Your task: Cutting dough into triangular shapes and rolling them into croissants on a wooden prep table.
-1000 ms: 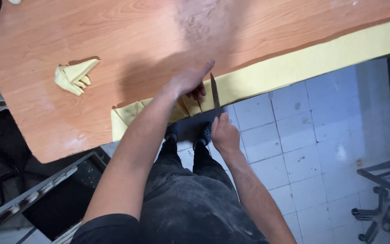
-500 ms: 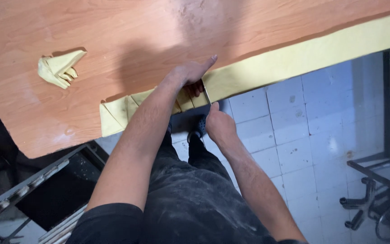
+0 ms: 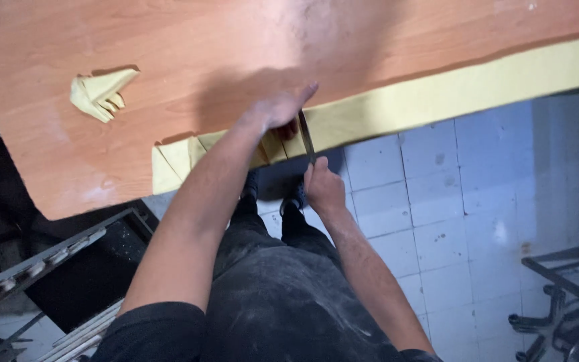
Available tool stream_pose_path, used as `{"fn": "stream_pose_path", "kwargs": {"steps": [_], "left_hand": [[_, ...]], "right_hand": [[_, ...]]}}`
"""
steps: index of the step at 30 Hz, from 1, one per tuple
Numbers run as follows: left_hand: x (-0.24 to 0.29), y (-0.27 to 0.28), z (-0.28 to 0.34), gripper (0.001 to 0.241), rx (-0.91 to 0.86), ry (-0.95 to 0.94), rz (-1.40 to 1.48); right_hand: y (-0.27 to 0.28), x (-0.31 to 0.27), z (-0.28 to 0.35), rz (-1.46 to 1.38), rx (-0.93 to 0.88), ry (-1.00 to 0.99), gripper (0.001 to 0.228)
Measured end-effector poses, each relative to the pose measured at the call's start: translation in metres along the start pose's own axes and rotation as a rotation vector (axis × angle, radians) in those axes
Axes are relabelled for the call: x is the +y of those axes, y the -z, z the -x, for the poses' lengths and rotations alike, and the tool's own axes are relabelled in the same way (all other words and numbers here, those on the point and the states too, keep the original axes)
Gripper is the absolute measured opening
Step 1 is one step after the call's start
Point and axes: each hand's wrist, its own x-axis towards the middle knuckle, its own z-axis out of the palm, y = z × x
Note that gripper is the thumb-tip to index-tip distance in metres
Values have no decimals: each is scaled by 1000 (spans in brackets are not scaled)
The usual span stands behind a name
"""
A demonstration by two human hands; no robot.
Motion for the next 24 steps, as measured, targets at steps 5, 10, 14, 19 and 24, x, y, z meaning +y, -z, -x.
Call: {"fn": "stream_pose_path", "kwargs": {"steps": [5, 10, 14, 19, 24], "left_hand": [[35, -5, 14, 90, 5, -43, 165], [44, -21, -5, 98, -72, -51, 206], [41, -25, -16, 100, -21, -71, 91], [31, -30, -41, 103, -12, -83, 3], [31, -29, -47, 102, -60, 3, -3]], "right_hand": [[40, 3, 0, 3, 84, 13, 25], [68, 10, -4, 67, -10, -35, 26], [79, 8, -10, 163, -159, -90, 27], [65, 11, -24, 218, -256, -122, 21], [38, 20, -27, 265, -266, -110, 21]]}}
